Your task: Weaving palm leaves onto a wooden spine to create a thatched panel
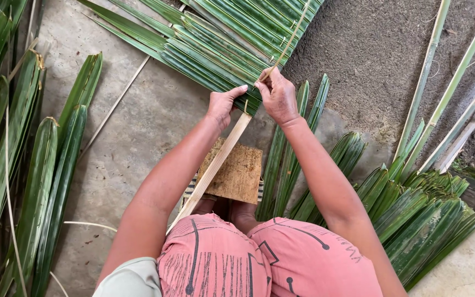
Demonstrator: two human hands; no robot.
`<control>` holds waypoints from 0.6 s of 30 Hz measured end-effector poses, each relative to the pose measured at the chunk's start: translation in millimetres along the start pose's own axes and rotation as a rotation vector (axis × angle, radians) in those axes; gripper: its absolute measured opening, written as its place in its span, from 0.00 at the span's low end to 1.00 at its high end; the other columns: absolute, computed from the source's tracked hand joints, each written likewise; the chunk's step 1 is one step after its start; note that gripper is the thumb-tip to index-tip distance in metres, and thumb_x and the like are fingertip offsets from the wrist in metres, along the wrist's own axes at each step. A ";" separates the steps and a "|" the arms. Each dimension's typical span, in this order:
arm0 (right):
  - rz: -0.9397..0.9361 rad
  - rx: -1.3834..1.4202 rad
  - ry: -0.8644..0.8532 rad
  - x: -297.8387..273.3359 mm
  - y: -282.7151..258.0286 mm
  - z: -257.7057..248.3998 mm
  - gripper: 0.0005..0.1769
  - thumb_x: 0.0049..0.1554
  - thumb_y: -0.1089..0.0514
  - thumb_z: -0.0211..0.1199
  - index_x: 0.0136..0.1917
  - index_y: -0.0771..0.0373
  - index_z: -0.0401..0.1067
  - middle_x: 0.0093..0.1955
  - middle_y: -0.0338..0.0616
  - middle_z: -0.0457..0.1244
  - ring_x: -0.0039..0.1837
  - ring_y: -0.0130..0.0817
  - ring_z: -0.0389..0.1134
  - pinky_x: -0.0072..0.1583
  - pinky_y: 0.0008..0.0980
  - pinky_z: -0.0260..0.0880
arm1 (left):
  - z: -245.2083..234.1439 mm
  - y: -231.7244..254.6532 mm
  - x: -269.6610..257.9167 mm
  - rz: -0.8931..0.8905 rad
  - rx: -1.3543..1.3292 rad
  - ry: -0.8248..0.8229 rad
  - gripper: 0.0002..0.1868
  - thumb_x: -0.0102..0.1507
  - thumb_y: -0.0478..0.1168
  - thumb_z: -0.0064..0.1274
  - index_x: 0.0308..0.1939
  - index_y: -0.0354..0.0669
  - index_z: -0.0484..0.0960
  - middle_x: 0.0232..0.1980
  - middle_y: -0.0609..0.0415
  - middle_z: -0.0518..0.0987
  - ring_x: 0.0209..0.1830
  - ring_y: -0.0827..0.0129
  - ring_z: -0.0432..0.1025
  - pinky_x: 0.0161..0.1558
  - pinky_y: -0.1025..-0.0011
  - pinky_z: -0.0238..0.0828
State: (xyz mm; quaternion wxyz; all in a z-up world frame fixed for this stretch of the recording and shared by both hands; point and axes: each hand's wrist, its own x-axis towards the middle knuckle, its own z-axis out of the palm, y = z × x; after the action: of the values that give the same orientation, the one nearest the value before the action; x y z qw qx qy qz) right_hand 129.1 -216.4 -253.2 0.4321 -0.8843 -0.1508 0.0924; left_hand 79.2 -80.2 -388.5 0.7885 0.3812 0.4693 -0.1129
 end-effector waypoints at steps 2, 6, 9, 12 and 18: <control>0.009 0.002 0.000 0.4 -3.4 -1.0 0.10 0.60 0.63 0.68 0.51 0.56 0.69 0.42 0.48 0.71 0.46 0.47 0.74 0.48 0.42 0.73 | 0.4 0.6 0.0 0.001 0.003 0.003 0.23 0.41 0.36 0.83 0.32 0.34 0.85 0.30 0.50 0.85 0.28 0.62 0.82 0.33 0.63 0.83; 0.025 0.000 0.002 -1.0 -2.2 -0.8 0.10 0.60 0.63 0.68 0.51 0.56 0.69 0.42 0.47 0.71 0.46 0.47 0.74 0.49 0.42 0.74 | -0.4 3.0 -2.9 -0.009 0.006 0.010 0.24 0.40 0.36 0.83 0.32 0.32 0.84 0.30 0.49 0.84 0.28 0.60 0.82 0.33 0.62 0.82; 0.027 0.000 0.002 -0.6 -1.4 -0.1 0.10 0.59 0.63 0.68 0.51 0.56 0.69 0.42 0.48 0.70 0.46 0.48 0.74 0.49 0.43 0.74 | 0.6 5.2 -3.2 -0.010 0.000 0.012 0.24 0.40 0.36 0.83 0.32 0.32 0.83 0.30 0.48 0.84 0.28 0.59 0.82 0.33 0.62 0.83; 0.027 -0.022 -0.003 0.0 -8.8 -2.5 0.10 0.59 0.63 0.68 0.51 0.56 0.69 0.42 0.47 0.71 0.46 0.47 0.74 0.48 0.42 0.74 | 2.4 7.9 -6.9 -0.006 -0.003 0.017 0.25 0.41 0.36 0.83 0.32 0.32 0.83 0.30 0.48 0.84 0.28 0.59 0.82 0.33 0.62 0.83; 0.002 -0.080 0.011 0.3 -8.9 1.3 0.09 0.59 0.62 0.69 0.50 0.58 0.70 0.42 0.49 0.70 0.46 0.49 0.75 0.45 0.41 0.76 | 4.0 12.9 -12.8 -0.015 -0.006 0.026 0.24 0.40 0.35 0.83 0.32 0.32 0.83 0.30 0.48 0.83 0.28 0.59 0.82 0.32 0.62 0.83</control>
State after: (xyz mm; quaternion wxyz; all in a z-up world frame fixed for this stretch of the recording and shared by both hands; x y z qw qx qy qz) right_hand 127.3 -210.1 -246.9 0.3973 -0.9015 -0.1509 0.0818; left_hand 81.9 -76.5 -370.5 0.7825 0.3765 0.4830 -0.1123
